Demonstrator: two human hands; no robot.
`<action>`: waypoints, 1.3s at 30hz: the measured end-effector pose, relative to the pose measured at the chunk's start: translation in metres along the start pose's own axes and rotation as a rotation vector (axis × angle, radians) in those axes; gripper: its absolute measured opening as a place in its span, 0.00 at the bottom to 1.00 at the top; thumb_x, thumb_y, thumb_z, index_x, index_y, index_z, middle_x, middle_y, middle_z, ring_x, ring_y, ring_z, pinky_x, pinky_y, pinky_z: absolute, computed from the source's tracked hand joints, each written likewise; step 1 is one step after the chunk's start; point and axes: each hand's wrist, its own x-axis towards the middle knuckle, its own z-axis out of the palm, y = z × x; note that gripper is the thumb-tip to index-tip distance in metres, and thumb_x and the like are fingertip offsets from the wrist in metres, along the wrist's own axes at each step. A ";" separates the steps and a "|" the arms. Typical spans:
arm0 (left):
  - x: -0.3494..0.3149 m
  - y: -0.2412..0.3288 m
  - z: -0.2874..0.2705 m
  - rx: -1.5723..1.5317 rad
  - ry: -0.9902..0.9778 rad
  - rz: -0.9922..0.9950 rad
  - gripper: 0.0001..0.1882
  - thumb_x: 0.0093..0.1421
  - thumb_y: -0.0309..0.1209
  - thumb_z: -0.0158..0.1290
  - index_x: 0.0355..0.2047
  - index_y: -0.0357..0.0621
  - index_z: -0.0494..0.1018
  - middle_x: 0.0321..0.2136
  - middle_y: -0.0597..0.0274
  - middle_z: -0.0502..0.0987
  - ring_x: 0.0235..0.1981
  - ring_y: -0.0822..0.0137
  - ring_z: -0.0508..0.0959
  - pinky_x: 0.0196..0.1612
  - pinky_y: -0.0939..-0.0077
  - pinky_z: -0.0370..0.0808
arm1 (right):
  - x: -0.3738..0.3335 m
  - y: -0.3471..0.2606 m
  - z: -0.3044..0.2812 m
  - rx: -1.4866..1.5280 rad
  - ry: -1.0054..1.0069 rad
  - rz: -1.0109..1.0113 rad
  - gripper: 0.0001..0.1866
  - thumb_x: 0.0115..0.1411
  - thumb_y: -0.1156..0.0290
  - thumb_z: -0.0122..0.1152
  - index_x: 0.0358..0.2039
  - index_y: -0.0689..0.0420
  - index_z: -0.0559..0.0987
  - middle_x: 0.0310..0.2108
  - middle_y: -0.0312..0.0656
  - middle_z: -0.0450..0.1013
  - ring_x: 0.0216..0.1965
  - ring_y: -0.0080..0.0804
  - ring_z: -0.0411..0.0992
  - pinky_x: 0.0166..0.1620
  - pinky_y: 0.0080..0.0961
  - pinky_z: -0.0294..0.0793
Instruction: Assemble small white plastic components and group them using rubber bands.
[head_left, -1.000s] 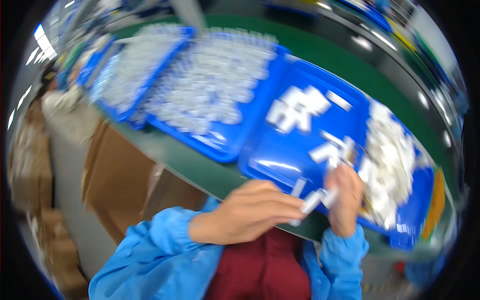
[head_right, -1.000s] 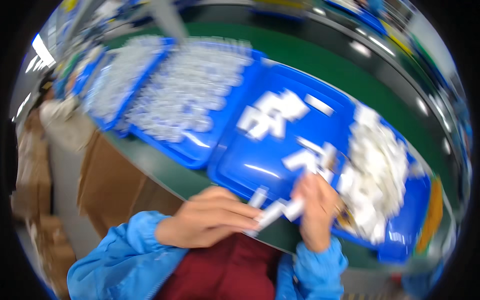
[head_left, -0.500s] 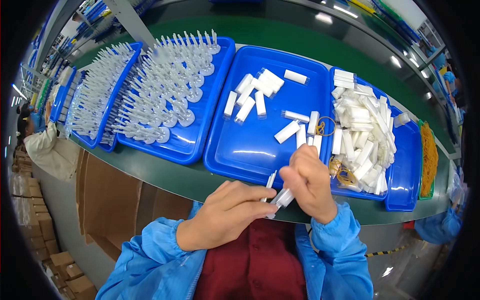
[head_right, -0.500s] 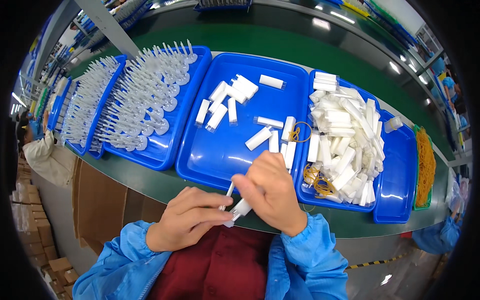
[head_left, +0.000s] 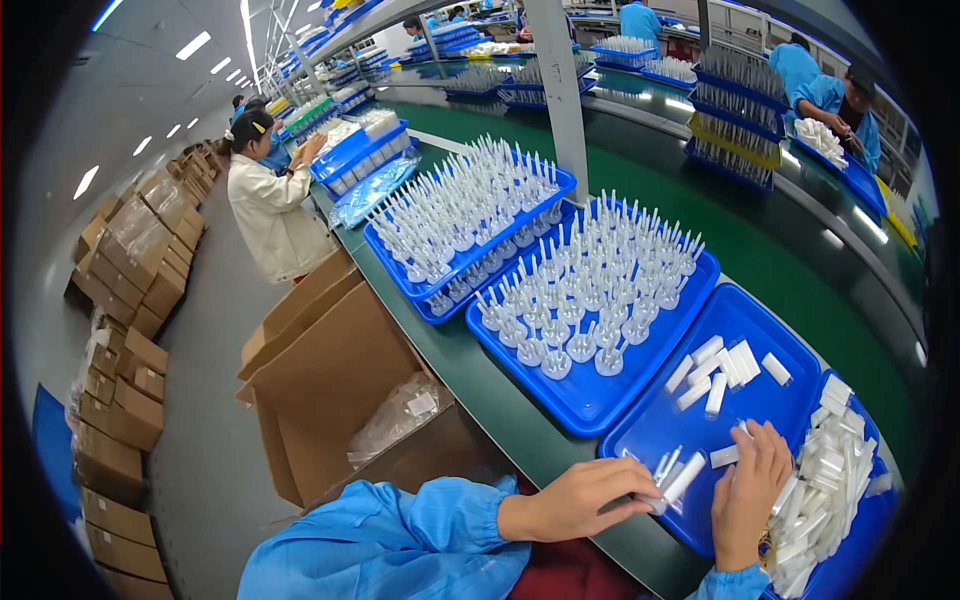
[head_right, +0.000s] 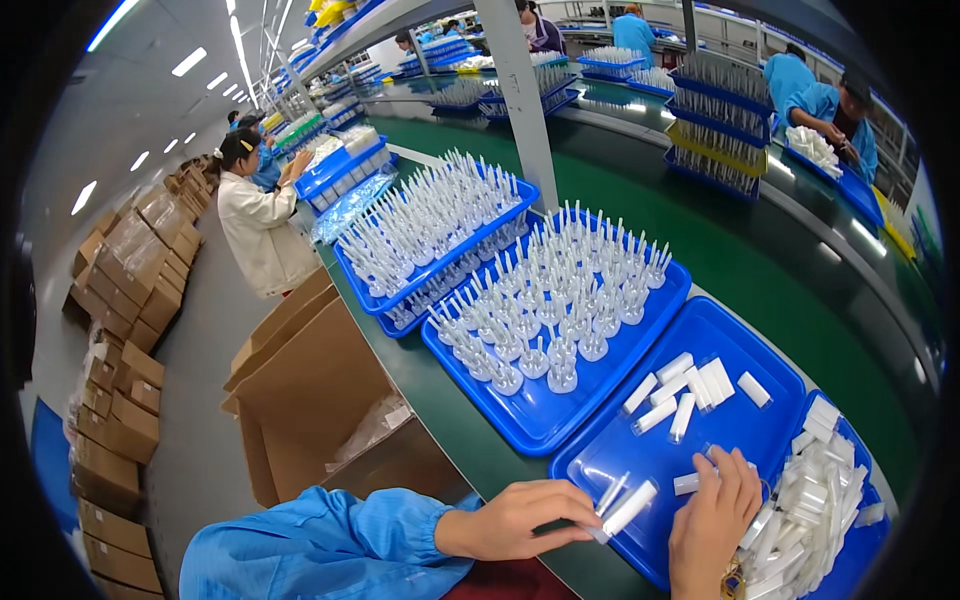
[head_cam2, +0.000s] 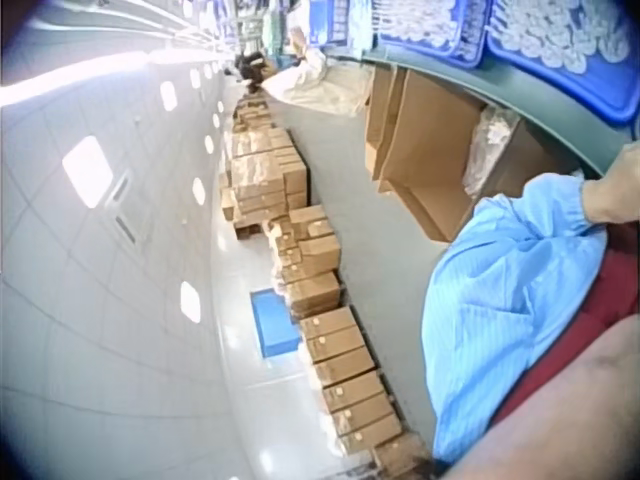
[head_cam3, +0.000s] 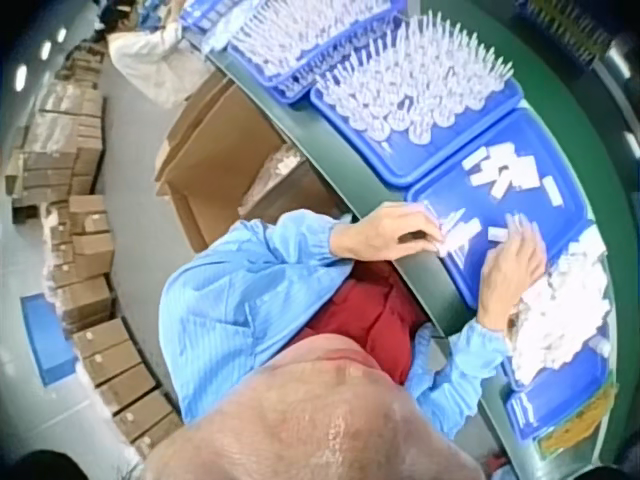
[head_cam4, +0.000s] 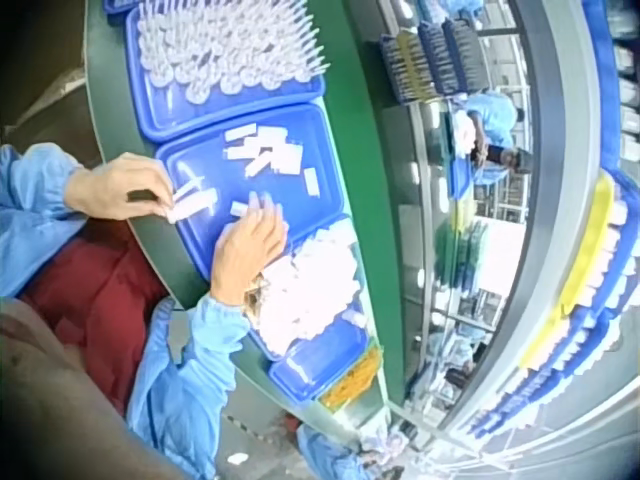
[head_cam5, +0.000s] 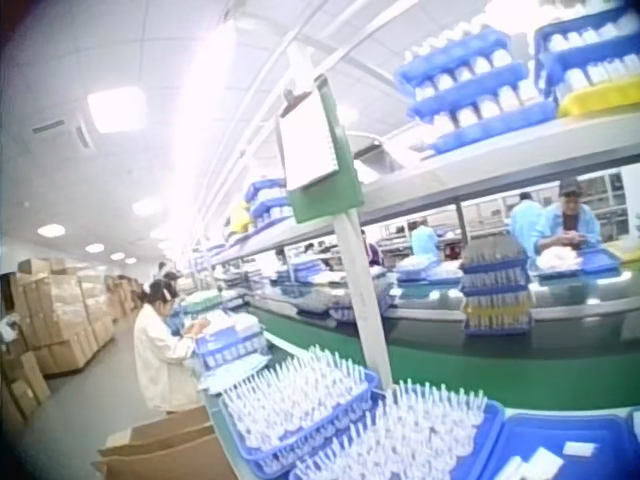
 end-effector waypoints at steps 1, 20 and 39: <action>-0.001 0.000 -0.002 0.000 0.014 -0.015 0.12 0.58 0.24 0.62 0.43 0.41 0.77 0.39 0.58 0.78 0.41 0.57 0.79 0.43 0.67 0.76 | -0.001 0.007 0.004 -0.039 -0.037 -0.055 0.14 0.49 0.84 0.55 0.39 0.62 0.76 0.46 0.48 0.71 0.61 0.54 0.63 0.67 0.51 0.54; 0.030 0.028 -0.013 -0.078 -0.346 0.039 0.17 0.50 0.17 0.64 0.40 0.48 0.84 0.40 0.64 0.82 0.37 0.64 0.78 0.42 0.71 0.71 | -0.016 0.019 -0.013 0.861 -0.052 0.350 0.20 0.67 0.68 0.55 0.17 0.61 0.78 0.19 0.36 0.67 0.26 0.27 0.64 0.38 0.28 0.62; 0.024 0.024 -0.003 0.112 -0.344 0.219 0.15 0.50 0.23 0.63 0.41 0.46 0.80 0.40 0.64 0.80 0.38 0.63 0.78 0.40 0.70 0.71 | -0.014 0.009 -0.011 0.595 0.030 -0.221 0.16 0.46 0.76 0.71 0.14 0.53 0.70 0.17 0.36 0.58 0.23 0.36 0.62 0.38 0.36 0.59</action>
